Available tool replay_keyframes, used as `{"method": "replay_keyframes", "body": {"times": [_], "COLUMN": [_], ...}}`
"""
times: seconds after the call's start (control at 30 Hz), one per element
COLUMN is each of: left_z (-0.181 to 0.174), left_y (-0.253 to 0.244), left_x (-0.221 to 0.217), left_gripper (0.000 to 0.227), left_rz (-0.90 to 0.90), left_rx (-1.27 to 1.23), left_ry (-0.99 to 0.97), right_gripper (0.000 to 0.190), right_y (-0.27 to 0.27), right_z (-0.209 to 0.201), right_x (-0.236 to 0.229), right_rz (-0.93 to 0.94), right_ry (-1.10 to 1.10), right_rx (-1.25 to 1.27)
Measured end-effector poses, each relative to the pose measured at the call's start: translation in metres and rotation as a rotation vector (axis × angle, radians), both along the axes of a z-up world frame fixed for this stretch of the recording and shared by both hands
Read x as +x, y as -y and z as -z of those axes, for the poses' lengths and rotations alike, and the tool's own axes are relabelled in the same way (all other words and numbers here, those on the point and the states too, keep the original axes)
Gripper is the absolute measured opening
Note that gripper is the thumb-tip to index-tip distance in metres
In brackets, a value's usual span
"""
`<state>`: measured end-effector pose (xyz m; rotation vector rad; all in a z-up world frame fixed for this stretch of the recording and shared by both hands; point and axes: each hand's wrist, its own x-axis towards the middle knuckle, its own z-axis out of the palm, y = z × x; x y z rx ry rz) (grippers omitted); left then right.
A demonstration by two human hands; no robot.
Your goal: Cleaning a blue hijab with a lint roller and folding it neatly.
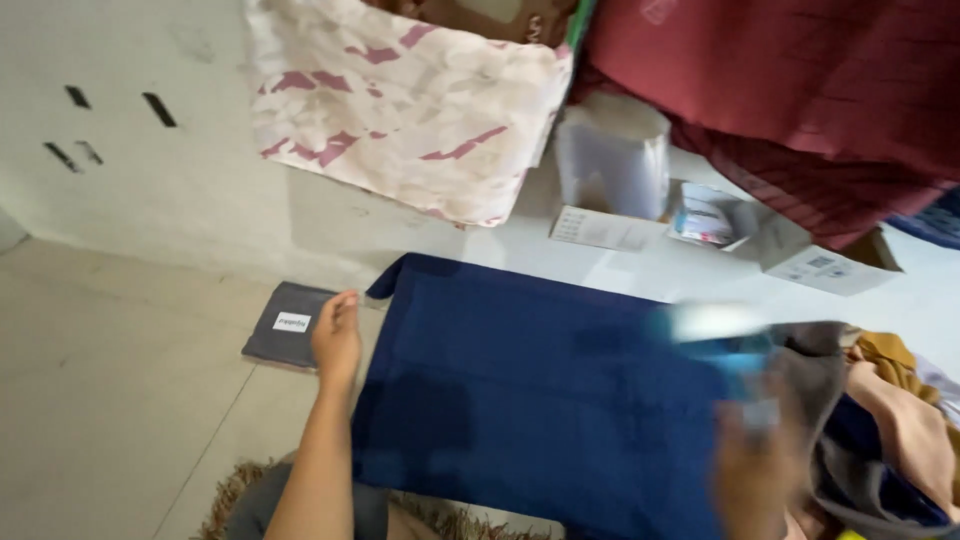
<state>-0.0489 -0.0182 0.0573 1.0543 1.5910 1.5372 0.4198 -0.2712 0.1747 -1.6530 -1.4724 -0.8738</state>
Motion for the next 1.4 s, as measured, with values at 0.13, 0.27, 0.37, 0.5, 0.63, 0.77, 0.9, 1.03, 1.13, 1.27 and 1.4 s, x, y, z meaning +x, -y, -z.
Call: {"method": "replay_keyframes", "body": {"times": [0.13, 0.27, 0.37, 0.5, 0.63, 0.77, 0.9, 1.03, 1.13, 1.27, 1.4], "left_z": [-0.002, 0.000, -0.011, -0.008, -0.014, -0.014, -0.030, -0.018, 0.008, 0.041, 0.040], "left_y": [0.000, 0.003, 0.010, 0.010, 0.013, 0.014, 0.026, 0.025, 0.017, 0.003, 0.007], "left_x": [0.013, 0.016, 0.015, 0.012, 0.015, 0.027, 0.052, 0.073, 0.077, 0.074, 0.075], "left_gripper": [0.024, 0.025, 0.025, 0.025, 0.024, 0.026, 0.040, 0.043, 0.049, 0.057, 0.059], "left_rz": [0.036, 0.064, 0.051, 0.023, 0.013, 0.098, 0.338, 0.531, 0.600, 0.516, 0.489], "left_rx": [0.000, -0.001, 0.009, 0.044, 0.108, 0.328, 0.342, 0.458, 0.483, 0.427, 0.335], "left_ry": [-0.020, -0.037, -0.024, -0.066, -0.156, -0.376, -0.538, -0.680, -0.861, -1.164, -1.232], "right_gripper": [0.053, 0.043, 0.040, 0.043, 0.042, 0.042, 0.051, 0.053, 0.054, 0.048, 0.043], "right_y": [-0.044, -0.106, -0.159, -0.227, -0.226, -0.159, -0.063, -0.029, -0.046, -0.106, -0.178], "right_z": [0.033, 0.052, 0.064, 0.067, 0.046, 0.059, 0.085, 0.067, 0.049, 0.044, 0.066], "right_x": [-0.101, -0.177, -0.216, -0.252, -0.258, -0.232, -0.190, -0.184, -0.171, -0.177, -0.184], "right_rz": [-0.313, -0.252, -0.207, -0.192, -0.215, -0.254, -0.187, 0.110, 0.035, -0.003, -0.089], "right_ry": [-0.266, -0.057, 0.003, -0.056, -0.128, -0.230, -0.451, -0.540, -0.492, -0.434, -0.375], "right_rx": [-0.422, -0.587, -0.568, -0.688, -0.759, -0.720, -0.749, -0.798, -0.784, -0.798, -0.687]}}
